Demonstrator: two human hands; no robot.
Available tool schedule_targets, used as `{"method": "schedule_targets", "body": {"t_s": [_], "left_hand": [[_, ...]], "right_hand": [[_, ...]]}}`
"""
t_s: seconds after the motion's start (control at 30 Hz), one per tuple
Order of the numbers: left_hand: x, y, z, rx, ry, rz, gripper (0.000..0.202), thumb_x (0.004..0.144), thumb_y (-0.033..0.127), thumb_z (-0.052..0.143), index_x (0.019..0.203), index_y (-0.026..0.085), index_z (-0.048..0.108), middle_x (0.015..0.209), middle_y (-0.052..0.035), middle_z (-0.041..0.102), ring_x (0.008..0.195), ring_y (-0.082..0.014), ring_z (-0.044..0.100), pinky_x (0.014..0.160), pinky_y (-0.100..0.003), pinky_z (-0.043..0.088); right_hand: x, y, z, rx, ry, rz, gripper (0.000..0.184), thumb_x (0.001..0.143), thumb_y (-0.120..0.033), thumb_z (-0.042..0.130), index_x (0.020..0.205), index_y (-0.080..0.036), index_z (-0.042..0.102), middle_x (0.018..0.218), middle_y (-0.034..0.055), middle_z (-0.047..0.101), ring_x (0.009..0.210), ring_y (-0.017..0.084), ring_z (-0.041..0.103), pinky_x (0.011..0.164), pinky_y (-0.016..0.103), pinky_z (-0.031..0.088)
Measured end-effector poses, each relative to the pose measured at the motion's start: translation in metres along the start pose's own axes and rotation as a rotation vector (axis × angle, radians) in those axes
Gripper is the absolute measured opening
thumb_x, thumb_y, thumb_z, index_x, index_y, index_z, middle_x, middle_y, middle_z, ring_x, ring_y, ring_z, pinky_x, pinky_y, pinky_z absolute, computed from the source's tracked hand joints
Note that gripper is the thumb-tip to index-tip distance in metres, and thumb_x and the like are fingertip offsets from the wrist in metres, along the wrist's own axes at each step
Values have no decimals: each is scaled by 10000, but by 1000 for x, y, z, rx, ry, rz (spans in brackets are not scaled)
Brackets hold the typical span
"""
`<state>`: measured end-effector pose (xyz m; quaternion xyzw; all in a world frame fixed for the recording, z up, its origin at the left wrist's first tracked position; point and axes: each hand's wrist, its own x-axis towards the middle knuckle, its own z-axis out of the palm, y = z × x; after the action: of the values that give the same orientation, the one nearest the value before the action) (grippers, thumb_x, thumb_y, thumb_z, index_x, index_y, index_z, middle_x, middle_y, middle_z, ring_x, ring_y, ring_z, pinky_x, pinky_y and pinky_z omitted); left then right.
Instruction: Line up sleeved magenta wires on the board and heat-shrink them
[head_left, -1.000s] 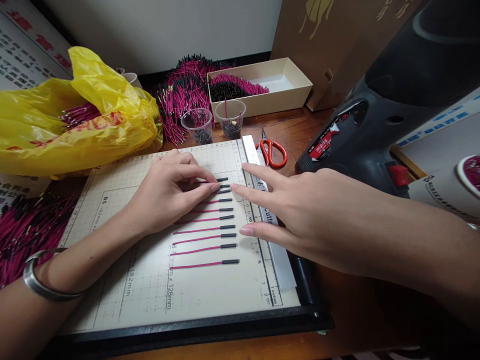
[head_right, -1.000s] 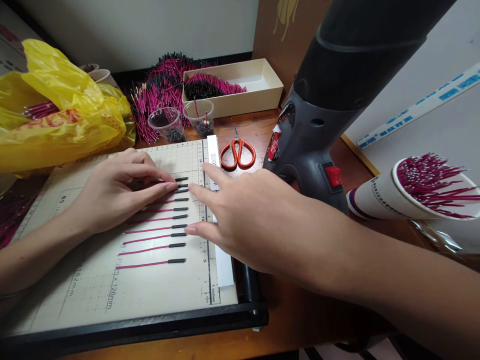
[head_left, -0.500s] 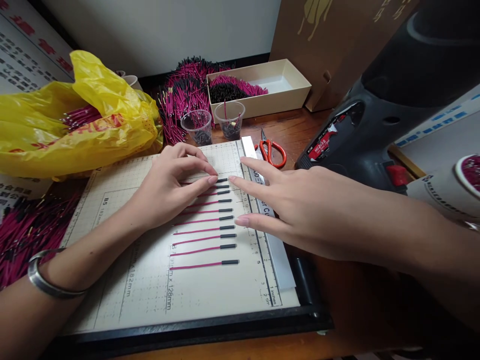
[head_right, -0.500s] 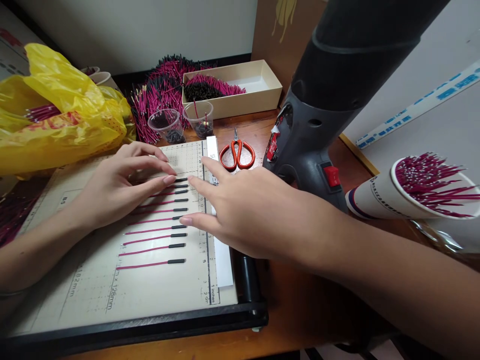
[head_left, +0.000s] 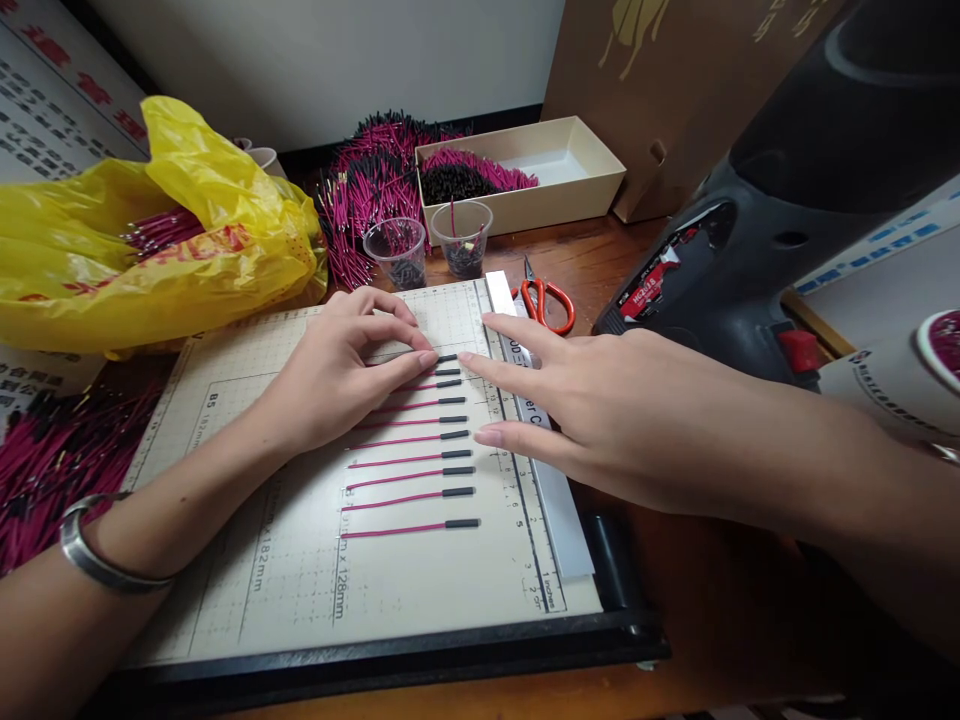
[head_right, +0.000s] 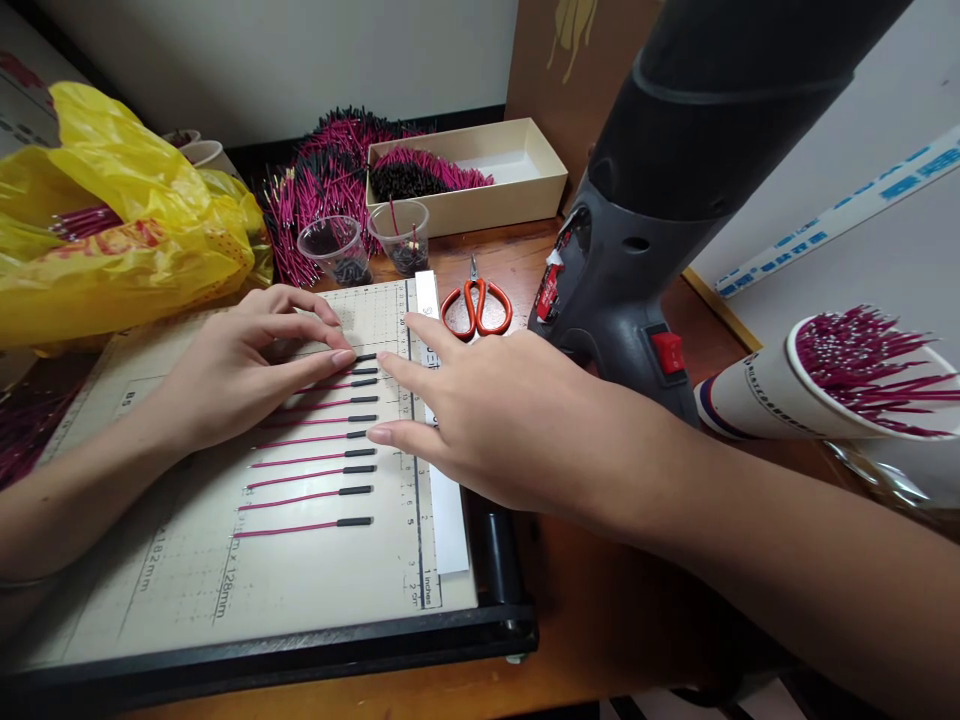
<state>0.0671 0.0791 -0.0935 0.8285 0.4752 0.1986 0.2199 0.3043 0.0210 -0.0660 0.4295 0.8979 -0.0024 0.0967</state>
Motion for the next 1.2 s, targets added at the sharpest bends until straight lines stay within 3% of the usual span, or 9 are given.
{"method": "schedule_targets", "body": {"t_s": [0.27,0.57,0.73,0.87,0.97,1.03,1.13,1.2], "left_hand": [[0,2,1,2,4,3,298,847,479,629,822,216,767,1063,-58,660,1021,-233,578,1015,-472,419],[-1,0,-2,-6,-22,-2,318,875,514,643,858,227,777,1076,-56,688,995,-229,597,995,-447,442],[-2,1,-1,-32,27,-6,354,864,539,648,836,210,777,1009,-50,697,939,-214,598,976,-412,460],[-2,1,0,-57,84,-15,330,862,496,630,818,194,755,946,-47,696,892,-198,597,939,-371,463],[-3,0,0,-89,98,-25,335,853,492,614,822,187,748,915,-49,695,846,-191,589,893,-358,456],[-3,-1,1,-110,114,-33,353,838,503,605,817,181,748,895,-51,691,801,-184,571,859,-353,449],[-3,-2,2,-122,141,-48,374,815,521,596,792,176,738,852,-48,681,736,-170,533,803,-342,437],[-2,-2,2,-130,161,-57,379,803,529,592,777,174,723,833,-47,676,714,-165,517,761,-328,426]], "right_hand": [[1,-2,-2,-25,-25,20,649,1065,-602,205,1609,-291,373,1657,201,353,828,279,760,569,341,414],[-2,-4,-1,-3,13,7,688,1061,-601,249,1600,-201,399,1643,203,383,858,292,763,652,409,523],[-5,-3,-2,-29,21,4,706,1056,-624,238,1605,-211,398,1629,187,416,769,259,745,639,394,511],[-17,0,-7,-34,236,23,712,1045,-645,248,1563,-197,444,1529,168,547,698,238,709,536,342,422],[-38,2,-15,40,347,86,606,1034,-636,337,1383,-209,587,1251,89,711,669,213,677,509,327,409],[-56,0,-17,81,417,146,522,1038,-593,386,1260,-202,649,1110,75,733,701,210,680,523,328,440],[-82,-5,-7,61,642,344,409,1004,-504,541,1160,-166,712,1021,99,744,823,246,717,588,344,508],[-94,-9,7,26,759,604,365,993,-427,568,1170,-147,722,1051,134,738,899,281,718,723,396,569]]}}
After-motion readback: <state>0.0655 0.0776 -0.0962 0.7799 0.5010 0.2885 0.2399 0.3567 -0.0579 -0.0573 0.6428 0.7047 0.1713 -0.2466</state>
